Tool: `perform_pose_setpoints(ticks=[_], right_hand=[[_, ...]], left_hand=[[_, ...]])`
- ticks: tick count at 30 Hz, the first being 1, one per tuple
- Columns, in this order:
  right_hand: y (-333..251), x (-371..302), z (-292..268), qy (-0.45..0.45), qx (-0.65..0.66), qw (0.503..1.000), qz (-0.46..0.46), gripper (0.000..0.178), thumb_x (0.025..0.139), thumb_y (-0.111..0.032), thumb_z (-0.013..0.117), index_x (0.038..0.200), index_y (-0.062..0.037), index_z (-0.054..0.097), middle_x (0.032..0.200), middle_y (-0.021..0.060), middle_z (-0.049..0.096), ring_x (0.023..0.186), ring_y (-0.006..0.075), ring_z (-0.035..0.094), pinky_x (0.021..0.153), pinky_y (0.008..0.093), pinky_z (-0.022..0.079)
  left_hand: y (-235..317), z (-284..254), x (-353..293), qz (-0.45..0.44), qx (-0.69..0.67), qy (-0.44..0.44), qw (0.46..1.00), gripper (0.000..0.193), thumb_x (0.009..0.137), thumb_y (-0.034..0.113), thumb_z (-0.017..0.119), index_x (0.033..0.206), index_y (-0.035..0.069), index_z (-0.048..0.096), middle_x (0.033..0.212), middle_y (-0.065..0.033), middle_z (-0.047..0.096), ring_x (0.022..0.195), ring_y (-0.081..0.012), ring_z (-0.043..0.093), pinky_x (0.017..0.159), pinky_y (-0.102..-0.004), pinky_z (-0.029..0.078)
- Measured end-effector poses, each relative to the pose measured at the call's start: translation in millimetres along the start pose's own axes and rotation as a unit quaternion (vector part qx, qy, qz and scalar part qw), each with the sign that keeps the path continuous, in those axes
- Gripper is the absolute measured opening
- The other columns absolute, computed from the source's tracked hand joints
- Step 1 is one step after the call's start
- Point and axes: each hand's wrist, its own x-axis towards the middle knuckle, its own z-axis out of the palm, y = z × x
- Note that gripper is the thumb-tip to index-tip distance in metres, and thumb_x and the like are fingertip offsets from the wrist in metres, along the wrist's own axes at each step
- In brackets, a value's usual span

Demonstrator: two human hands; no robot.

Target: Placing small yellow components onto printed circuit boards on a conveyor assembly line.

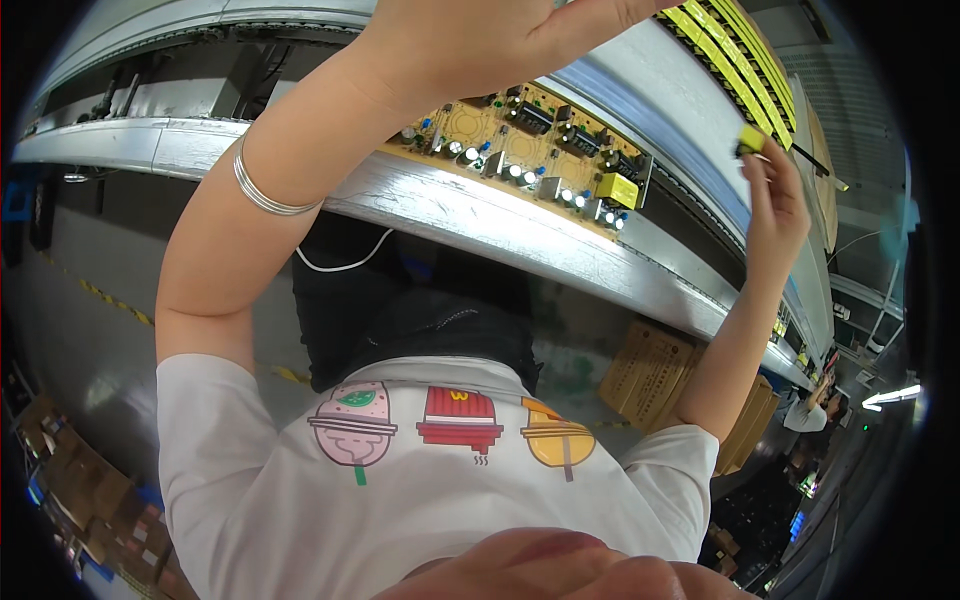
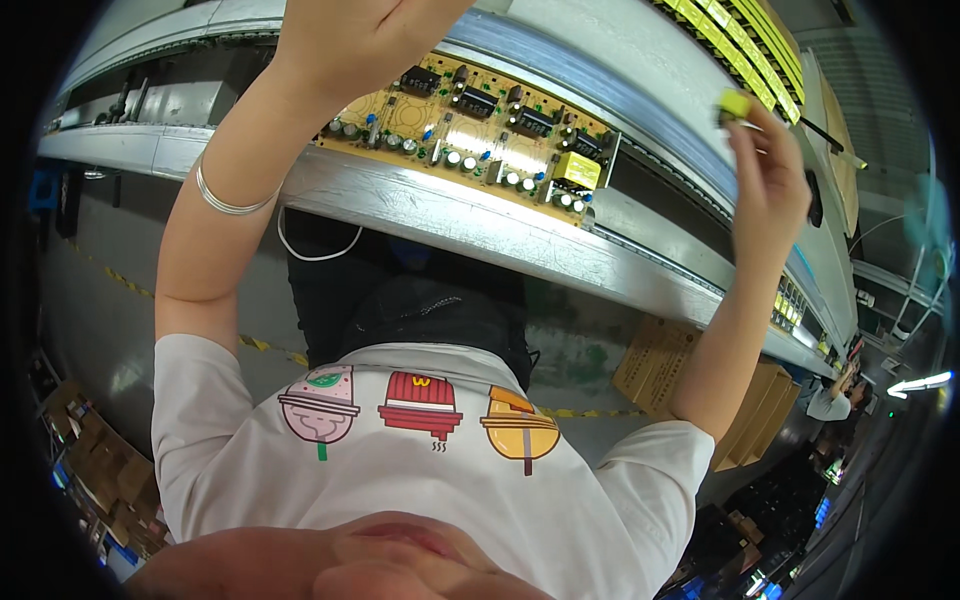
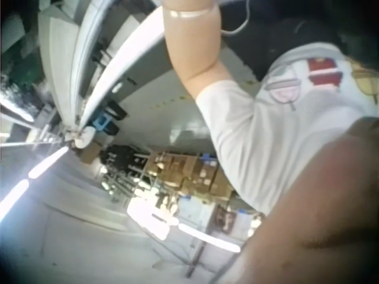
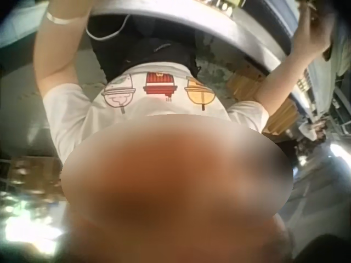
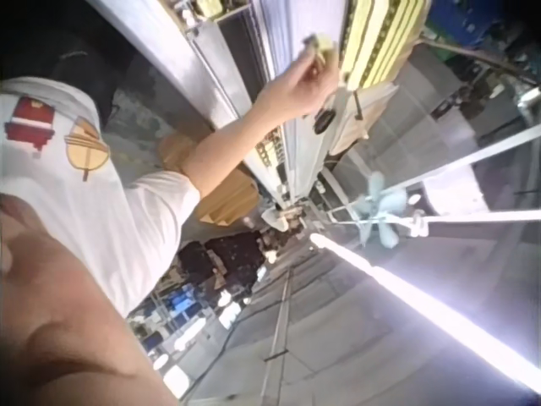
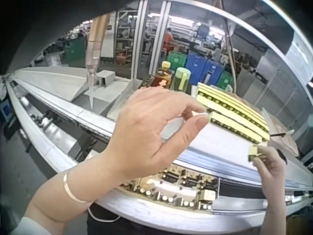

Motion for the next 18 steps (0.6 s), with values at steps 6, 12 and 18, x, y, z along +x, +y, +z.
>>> perform_pose_setpoints(ticks=[6,12,18], right_hand=[[-80.2,-34.6,60.6,-0.205,0.05,0.978,0.011,0.03,0.084,-0.002,0.074,0.114,0.0,0.07,0.101,0.0075,0.068,0.081,0.0143,0.062,0.074,0.0242,0.051],[-83.8,-35.2,74.9,-0.227,-0.004,0.974,0.002,0.023,0.084,-0.002,0.074,0.107,0.0014,0.072,0.101,0.0056,0.066,0.078,0.0149,0.06,0.071,0.0245,0.049],[-89.3,-32.5,75.4,-0.243,-0.082,0.966,-0.028,0.021,0.084,-0.004,0.074,0.104,0.0012,0.074,0.1,0.0058,0.065,0.077,0.0163,0.061,0.069,0.0248,0.049]], left_hand=[[-13.5,-1.6,4.0,0.136,0.089,-0.054,0.985,0.022,0.099,0.026,0.06,0.089,0.008,0.069,0.075,-0.0012,0.067,0.07,-0.0157,0.059,0.078,-0.029,0.043],[-6.8,-0.6,19.1,0.109,-0.06,0.077,0.989,0.023,0.1,0.027,0.058,0.089,0.008,0.069,0.072,-0.0007,0.065,0.068,-0.0156,0.058,0.076,-0.0291,0.042],[0.0,0.6,27.7,0.058,-0.12,0.084,0.988,0.025,0.1,0.028,0.057,0.089,0.009,0.069,0.072,-0.0007,0.065,0.067,-0.0154,0.057,0.076,-0.0292,0.041]])
